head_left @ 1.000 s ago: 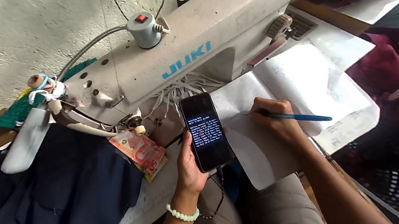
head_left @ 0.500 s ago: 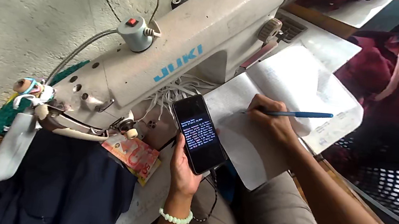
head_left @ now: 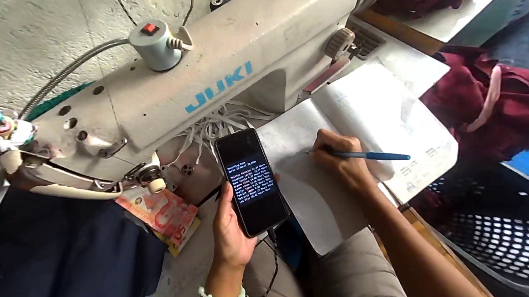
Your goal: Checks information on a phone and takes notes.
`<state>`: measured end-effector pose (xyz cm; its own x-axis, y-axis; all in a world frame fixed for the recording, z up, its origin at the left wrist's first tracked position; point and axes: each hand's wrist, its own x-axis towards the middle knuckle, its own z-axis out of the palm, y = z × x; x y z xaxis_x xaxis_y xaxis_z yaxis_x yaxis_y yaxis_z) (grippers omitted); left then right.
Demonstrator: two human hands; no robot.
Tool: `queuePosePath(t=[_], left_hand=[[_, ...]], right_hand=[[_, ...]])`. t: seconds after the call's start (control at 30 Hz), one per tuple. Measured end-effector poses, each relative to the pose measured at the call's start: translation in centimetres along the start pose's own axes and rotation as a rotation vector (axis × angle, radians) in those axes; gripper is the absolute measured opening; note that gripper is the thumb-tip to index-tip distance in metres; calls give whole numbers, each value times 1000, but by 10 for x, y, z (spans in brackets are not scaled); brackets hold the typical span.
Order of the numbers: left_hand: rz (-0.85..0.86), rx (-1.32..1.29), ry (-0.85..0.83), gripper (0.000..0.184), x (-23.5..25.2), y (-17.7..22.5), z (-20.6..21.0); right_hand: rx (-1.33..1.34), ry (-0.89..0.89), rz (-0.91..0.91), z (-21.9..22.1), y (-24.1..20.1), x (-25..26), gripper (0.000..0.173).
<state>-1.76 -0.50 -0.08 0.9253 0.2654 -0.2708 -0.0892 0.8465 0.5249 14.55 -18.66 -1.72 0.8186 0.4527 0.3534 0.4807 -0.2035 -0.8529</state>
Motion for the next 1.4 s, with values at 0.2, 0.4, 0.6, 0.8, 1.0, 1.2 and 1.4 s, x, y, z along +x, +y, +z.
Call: queuePosePath(t=[0.2, 0.4, 0.6, 0.8, 1.0, 1.2, 1.4], left_hand=[[8, 20, 1, 48, 0, -1, -2], [12, 37, 21, 47, 0, -1, 0], [11, 8, -12, 46, 0, -1, -2], [-4, 18, 6, 48, 0, 0, -2], [-6, 15, 18, 49, -1, -1, 1], [2, 22, -7, 48, 0, -1, -4], [1, 10, -11, 49, 0, -1, -2]], right_hand=[[30, 28, -14, -1, 6, 0, 10], [-40, 37, -30, 1, 2, 1, 12], [11, 33, -19, -2, 3, 0, 12], [-132, 39, -88, 2, -3, 2, 12], [-47, 4, -59, -6, 8, 3, 11], [17, 22, -28, -7, 9, 2, 11], [-40, 41, -56, -4, 8, 2, 13]])
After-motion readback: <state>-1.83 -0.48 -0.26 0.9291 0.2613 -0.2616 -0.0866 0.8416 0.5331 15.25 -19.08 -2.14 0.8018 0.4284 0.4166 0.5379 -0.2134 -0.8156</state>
